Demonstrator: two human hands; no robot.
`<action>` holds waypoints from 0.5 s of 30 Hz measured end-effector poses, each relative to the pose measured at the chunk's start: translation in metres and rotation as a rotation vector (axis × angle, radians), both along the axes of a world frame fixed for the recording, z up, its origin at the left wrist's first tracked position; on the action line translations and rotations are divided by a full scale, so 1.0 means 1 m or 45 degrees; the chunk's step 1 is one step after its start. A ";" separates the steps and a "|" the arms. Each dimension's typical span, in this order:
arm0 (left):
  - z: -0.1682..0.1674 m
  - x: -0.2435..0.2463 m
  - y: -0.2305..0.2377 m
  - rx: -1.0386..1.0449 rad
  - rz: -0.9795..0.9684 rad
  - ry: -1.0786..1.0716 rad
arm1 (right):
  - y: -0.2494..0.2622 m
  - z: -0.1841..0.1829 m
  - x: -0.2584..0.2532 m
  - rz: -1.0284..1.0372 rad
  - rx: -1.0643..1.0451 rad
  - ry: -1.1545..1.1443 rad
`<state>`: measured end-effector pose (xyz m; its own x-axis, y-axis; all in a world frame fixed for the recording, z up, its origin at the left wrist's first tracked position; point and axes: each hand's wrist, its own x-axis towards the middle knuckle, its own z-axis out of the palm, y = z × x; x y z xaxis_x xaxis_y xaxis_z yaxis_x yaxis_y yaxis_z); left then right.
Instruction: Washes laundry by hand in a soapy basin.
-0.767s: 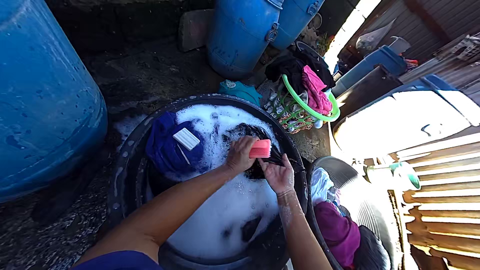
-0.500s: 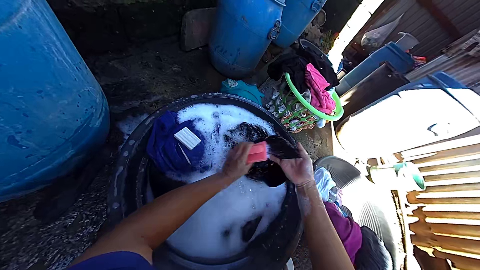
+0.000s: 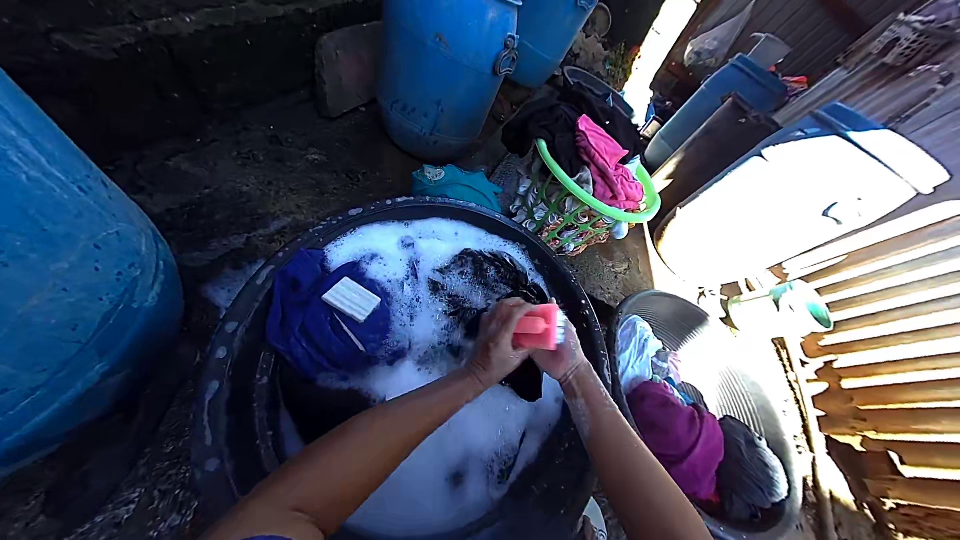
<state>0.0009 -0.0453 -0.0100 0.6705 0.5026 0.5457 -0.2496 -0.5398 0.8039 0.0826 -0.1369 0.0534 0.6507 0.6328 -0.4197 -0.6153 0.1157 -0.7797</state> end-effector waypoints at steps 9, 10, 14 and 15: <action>0.008 -0.010 -0.003 -0.004 0.031 0.023 | 0.012 -0.004 -0.006 0.043 -0.033 -0.011; -0.007 -0.017 0.009 0.007 0.044 0.215 | 0.013 0.008 0.001 0.126 -0.165 0.009; 0.013 -0.021 0.043 0.001 -0.309 0.531 | 0.011 0.014 0.026 0.332 -0.331 0.026; 0.025 -0.018 0.046 -0.010 -0.528 0.495 | 0.015 0.016 0.025 0.291 -0.369 0.002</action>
